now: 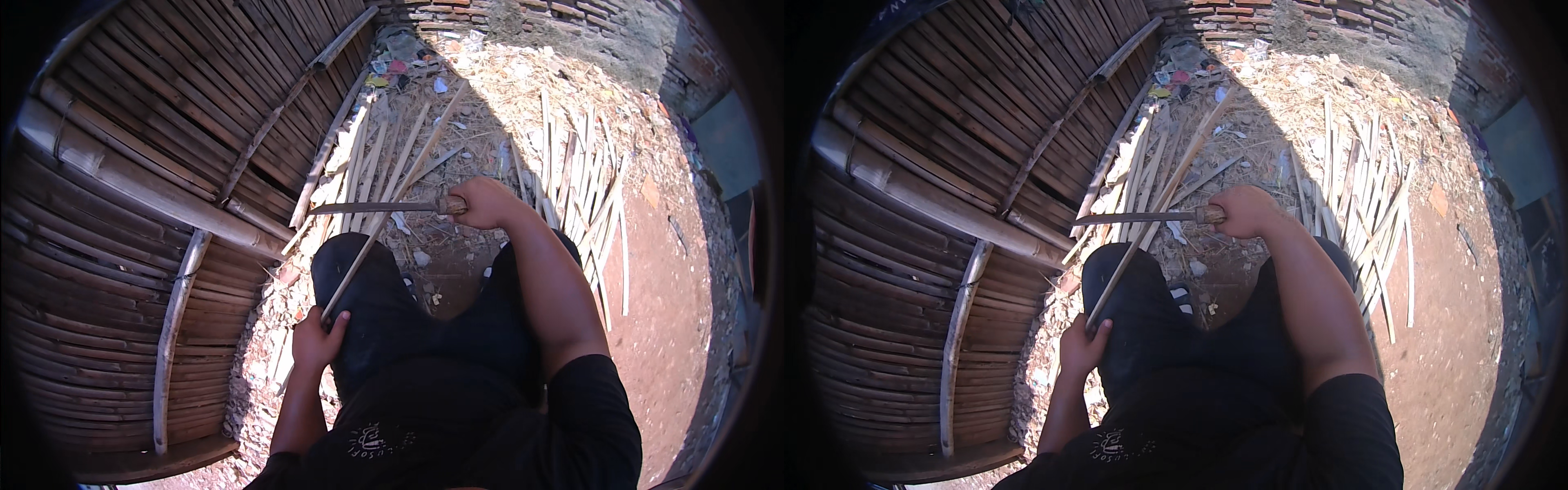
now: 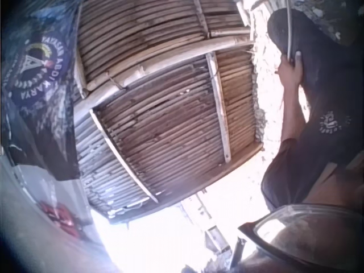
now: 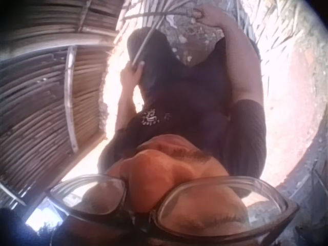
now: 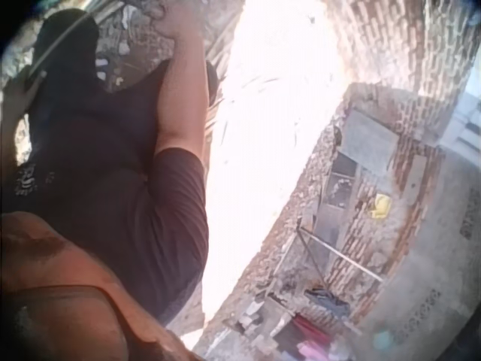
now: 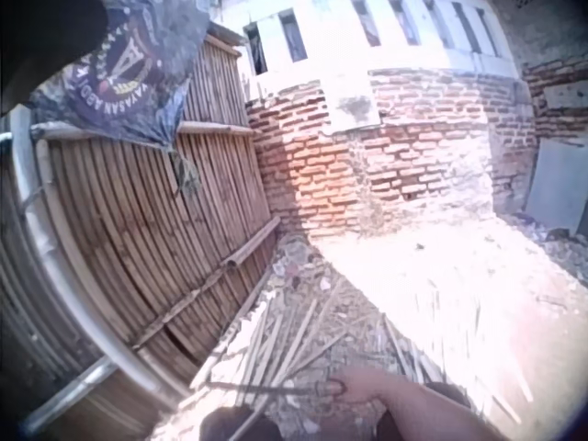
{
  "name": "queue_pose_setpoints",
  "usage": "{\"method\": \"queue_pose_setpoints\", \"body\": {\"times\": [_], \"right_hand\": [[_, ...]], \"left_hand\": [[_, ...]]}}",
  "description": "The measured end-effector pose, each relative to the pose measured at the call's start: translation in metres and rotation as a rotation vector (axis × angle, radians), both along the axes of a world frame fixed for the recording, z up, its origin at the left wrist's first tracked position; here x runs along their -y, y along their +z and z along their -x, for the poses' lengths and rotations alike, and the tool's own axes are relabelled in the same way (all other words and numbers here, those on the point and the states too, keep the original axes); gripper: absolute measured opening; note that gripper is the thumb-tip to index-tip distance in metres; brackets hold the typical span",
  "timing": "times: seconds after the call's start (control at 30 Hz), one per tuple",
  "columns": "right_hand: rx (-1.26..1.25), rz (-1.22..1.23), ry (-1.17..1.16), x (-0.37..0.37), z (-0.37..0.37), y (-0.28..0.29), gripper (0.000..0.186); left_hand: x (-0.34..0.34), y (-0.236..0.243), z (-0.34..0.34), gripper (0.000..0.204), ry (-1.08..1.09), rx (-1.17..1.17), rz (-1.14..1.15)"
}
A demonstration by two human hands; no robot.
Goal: The person uses a knife to shave and smooth thin bamboo strips while sitting on the ground.
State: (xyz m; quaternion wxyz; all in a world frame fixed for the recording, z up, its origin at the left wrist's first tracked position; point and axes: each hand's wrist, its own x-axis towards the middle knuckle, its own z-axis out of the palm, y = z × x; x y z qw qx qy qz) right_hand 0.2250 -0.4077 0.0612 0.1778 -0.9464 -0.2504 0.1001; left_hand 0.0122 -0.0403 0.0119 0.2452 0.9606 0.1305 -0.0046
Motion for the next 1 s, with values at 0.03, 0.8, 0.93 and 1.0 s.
{"method": "queue_pose_setpoints", "body": {"times": [0.03,0.8,0.93,1.0], "right_hand": [[0.035,-0.053,-0.150,0.013,-0.006,-0.005,0.037],[0.065,-0.089,-0.394,0.023,-0.013,-0.012,0.037],[0.029,-0.179,-0.602,0.042,-0.020,-0.005,0.042],[0.059,-0.184,-0.533,0.037,-0.015,-0.006,0.043]], "left_hand": [[0.001,0.001,-0.001,0.060,-0.006,-0.007,-0.009],[0.001,0.003,-0.003,0.060,-0.018,-0.029,-0.026],[0.001,0.004,-0.004,0.060,-0.025,-0.027,-0.059],[0.001,0.000,-0.003,0.060,-0.021,-0.016,-0.060]]}}
